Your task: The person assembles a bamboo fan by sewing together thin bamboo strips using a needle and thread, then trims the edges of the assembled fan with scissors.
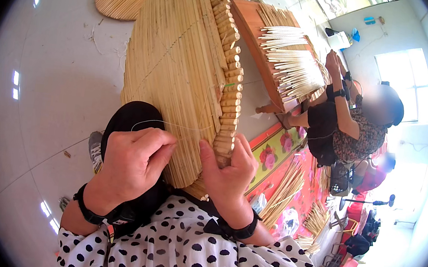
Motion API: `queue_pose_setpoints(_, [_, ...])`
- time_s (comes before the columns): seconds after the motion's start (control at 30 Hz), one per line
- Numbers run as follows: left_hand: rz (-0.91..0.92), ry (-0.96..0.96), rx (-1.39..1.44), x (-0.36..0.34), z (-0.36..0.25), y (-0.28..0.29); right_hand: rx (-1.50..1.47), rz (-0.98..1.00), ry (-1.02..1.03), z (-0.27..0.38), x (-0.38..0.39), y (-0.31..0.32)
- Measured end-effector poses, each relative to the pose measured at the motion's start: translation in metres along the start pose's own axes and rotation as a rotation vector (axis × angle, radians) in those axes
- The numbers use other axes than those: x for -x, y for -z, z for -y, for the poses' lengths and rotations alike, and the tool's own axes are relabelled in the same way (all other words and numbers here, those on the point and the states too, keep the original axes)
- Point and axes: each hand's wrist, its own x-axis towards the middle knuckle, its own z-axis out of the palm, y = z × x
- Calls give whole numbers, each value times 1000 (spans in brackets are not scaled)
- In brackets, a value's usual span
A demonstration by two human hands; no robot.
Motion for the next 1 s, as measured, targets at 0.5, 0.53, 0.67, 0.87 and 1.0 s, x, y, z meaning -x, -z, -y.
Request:
queue_pose_setpoints(0.5, [-31,-45,-29,-3,-1,0,-50,5,-40,0,1,-1])
queue_pose_setpoints(0.53, [-33,-44,-32,-3,-1,1,-47,7,-30,0,1,-1])
queue_pose_setpoints(0.67, [-26,-44,-40,-3,-3,1,-37,10,-6,-1,0,0])
queue_pose_setpoints(0.87, [36,-79,-159,-8,-8,8,-42,10,5,-2,1,0])
queue_pose_setpoints(1.0, [86,-70,-157,-12,-10,9,-30,44,-36,3,0,4])
